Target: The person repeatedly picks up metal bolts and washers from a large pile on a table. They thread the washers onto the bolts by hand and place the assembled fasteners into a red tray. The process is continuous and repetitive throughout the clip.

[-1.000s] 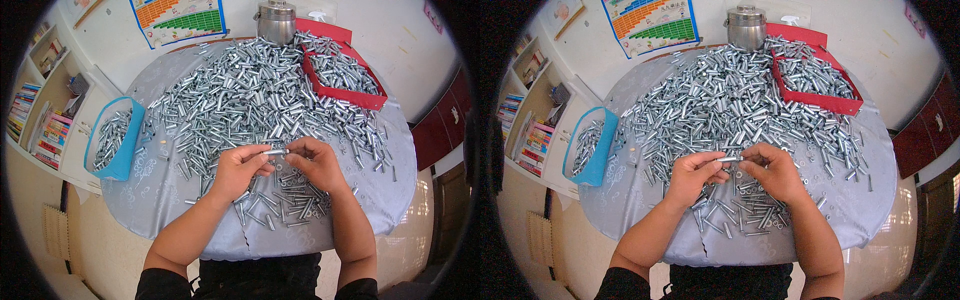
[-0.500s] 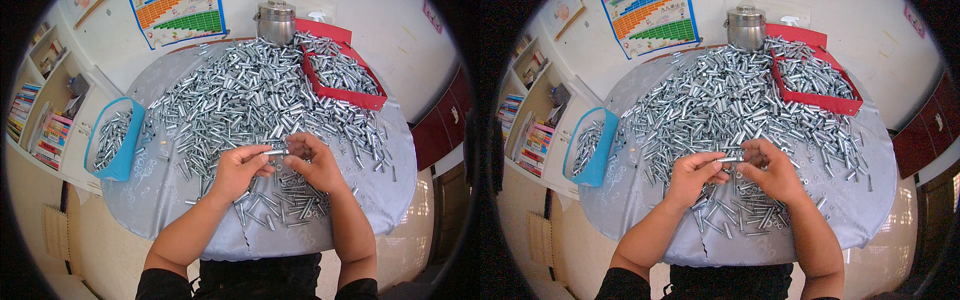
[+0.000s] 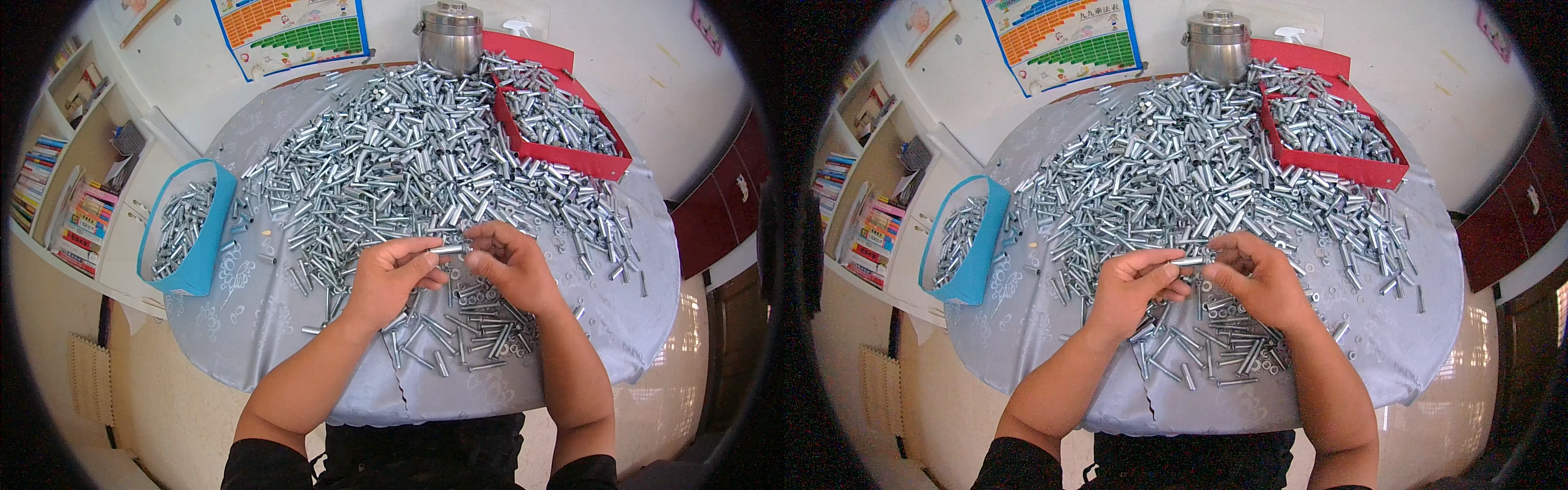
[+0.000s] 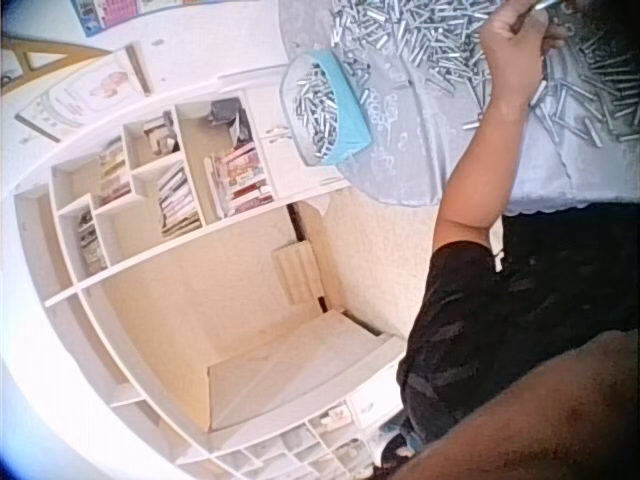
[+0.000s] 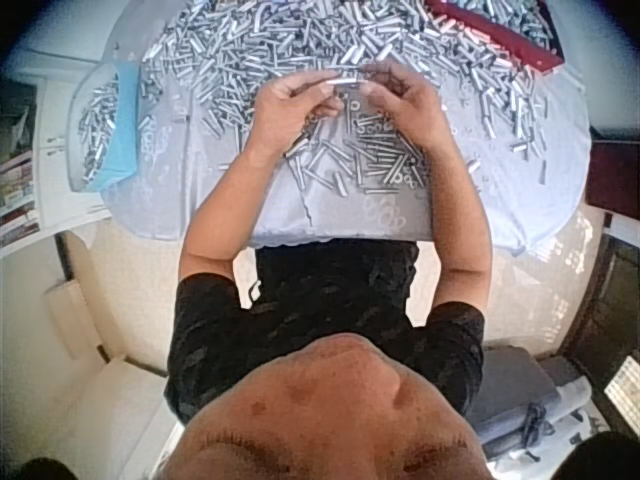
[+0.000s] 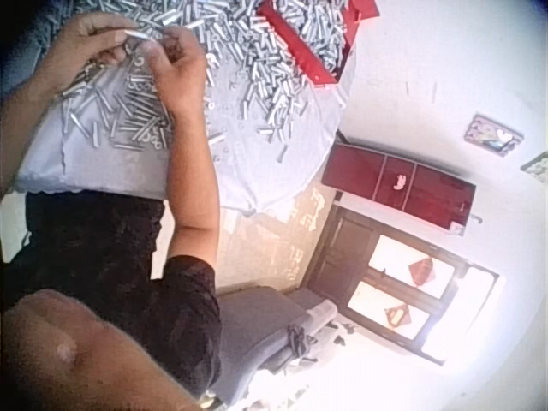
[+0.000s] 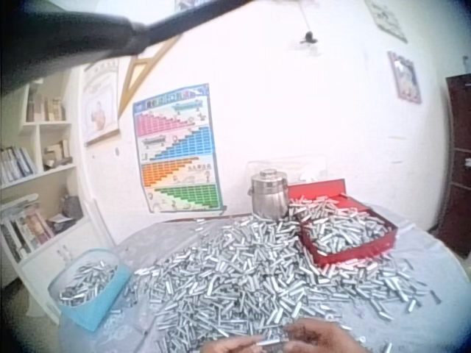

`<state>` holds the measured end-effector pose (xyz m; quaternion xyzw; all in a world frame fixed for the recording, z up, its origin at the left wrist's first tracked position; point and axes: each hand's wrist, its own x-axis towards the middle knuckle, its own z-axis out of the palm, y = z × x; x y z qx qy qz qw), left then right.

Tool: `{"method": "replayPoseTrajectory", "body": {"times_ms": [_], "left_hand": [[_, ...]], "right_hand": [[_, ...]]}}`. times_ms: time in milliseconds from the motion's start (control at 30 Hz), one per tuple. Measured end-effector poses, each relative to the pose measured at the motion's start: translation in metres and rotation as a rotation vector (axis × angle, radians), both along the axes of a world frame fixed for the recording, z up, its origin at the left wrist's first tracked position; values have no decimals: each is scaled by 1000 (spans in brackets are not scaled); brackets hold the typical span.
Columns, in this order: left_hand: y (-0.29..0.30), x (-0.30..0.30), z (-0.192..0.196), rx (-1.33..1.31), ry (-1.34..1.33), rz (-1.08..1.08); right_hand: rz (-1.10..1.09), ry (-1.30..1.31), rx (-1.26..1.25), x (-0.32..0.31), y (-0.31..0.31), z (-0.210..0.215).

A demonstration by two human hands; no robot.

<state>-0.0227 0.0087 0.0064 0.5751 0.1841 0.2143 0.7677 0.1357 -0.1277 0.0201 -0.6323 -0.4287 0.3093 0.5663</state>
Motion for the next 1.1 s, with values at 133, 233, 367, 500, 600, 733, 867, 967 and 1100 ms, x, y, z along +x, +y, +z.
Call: {"method": "replayPoseTrajectory", "body": {"times_ms": [133, 233, 367, 500, 600, 733, 867, 967, 1100], "left_hand": [[0, 0, 0, 0, 7, -10], [0, -1, 0, -5, 1, -14], [1, 1, -1, -19, -3, -12], [1, -1, 0, -3, 17, -23], [2, 0, -2, -35, -11, -22], [1, 0, 1, -15, 9, -12], [0, 0, 3, -7, 27, -15], [-1, -1, 5, 24, 38, -16], [-2, 0, 5, 14, 15, -46]], "right_hand": [[5, 71, 12, 3, -1, -8], [15, 38, -67, 7, -2, -7], [3, 74, 73, 0, 1, -8], [23, 124, 0, 3, -1, -5], [12, 105, 80, 0, 1, -8], [41, 105, 33, 0, -1, -3], [41, 99, -3, 4, -2, -6], [64, 136, 11, 4, -1, -8], [48, 239, 87, 2, 1, -5]]}}
